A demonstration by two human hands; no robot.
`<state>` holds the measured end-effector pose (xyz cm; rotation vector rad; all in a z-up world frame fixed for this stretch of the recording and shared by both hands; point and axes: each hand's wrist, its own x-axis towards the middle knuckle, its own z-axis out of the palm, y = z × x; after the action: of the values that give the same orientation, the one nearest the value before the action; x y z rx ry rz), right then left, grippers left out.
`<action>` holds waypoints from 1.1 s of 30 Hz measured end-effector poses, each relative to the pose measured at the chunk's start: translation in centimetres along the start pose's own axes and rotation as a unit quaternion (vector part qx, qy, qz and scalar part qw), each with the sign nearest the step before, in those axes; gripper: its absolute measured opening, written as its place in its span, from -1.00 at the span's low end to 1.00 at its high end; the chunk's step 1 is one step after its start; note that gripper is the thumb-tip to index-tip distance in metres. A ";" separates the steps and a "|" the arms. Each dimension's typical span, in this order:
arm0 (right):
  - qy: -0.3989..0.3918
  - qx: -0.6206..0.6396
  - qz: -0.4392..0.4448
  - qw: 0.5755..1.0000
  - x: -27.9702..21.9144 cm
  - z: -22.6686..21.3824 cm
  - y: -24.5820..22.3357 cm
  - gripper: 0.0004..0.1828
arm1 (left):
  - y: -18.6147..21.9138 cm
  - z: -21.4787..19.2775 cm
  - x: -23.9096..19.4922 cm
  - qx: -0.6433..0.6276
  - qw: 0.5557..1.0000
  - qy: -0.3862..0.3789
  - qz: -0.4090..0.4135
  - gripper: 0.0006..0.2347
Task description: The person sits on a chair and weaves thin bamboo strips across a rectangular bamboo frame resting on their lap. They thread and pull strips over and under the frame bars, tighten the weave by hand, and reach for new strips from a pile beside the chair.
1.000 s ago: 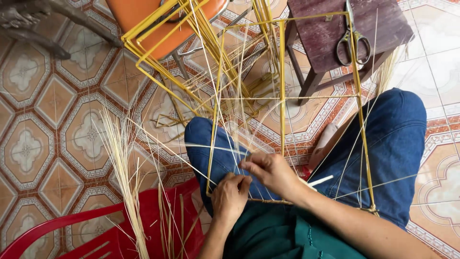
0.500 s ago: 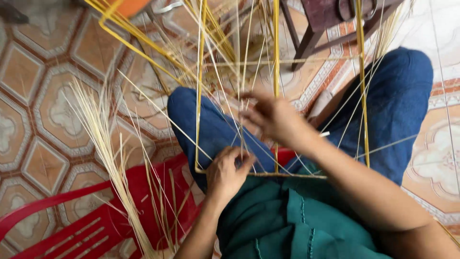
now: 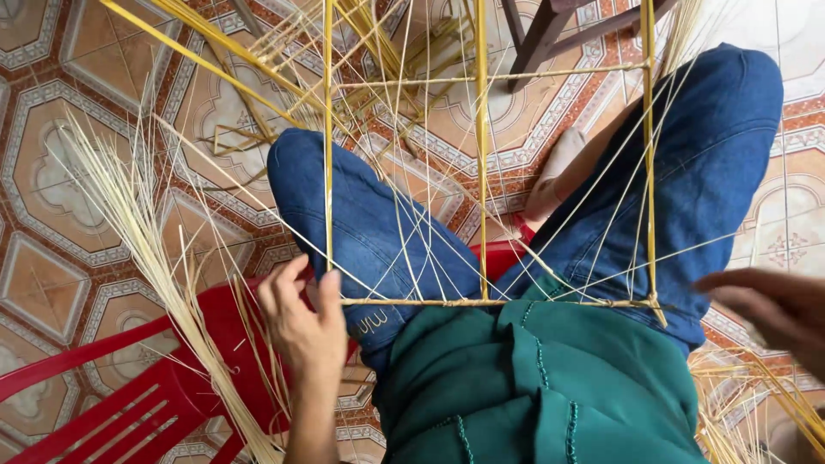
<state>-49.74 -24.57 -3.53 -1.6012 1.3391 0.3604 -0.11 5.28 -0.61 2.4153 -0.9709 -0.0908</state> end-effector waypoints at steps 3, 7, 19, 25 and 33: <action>-0.018 -0.055 0.047 0.997 -2.5 6.1 -6.7 -0.61 | -1.5 -0.4 -0.3 0.087 0.974 -0.138 -0.156 -0.53; 0.077 -0.172 0.008 0.982 -2.5 9.1 -12.6 -0.57 | -0.6 0.5 -1.6 0.088 0.979 -0.176 -0.045 -0.36; 0.032 -0.131 -0.064 0.989 1.9 10.8 -17.6 -0.43 | 2.5 2.2 0.3 0.131 0.988 -0.072 -0.034 -0.44; -0.010 -0.169 -0.090 0.981 3.1 11.7 -19.8 -0.40 | 2.3 3.5 -0.4 0.080 0.994 -0.014 0.078 -0.52; 0.085 0.047 -0.087 0.991 3.4 10.4 -16.2 -0.62 | 6.2 2.7 0.9 -0.036 0.990 -0.048 0.125 -0.59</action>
<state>-30.88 -19.52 -3.14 -1.6852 1.3105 0.0550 -3.96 -0.25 0.29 2.2230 -1.2834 -0.1504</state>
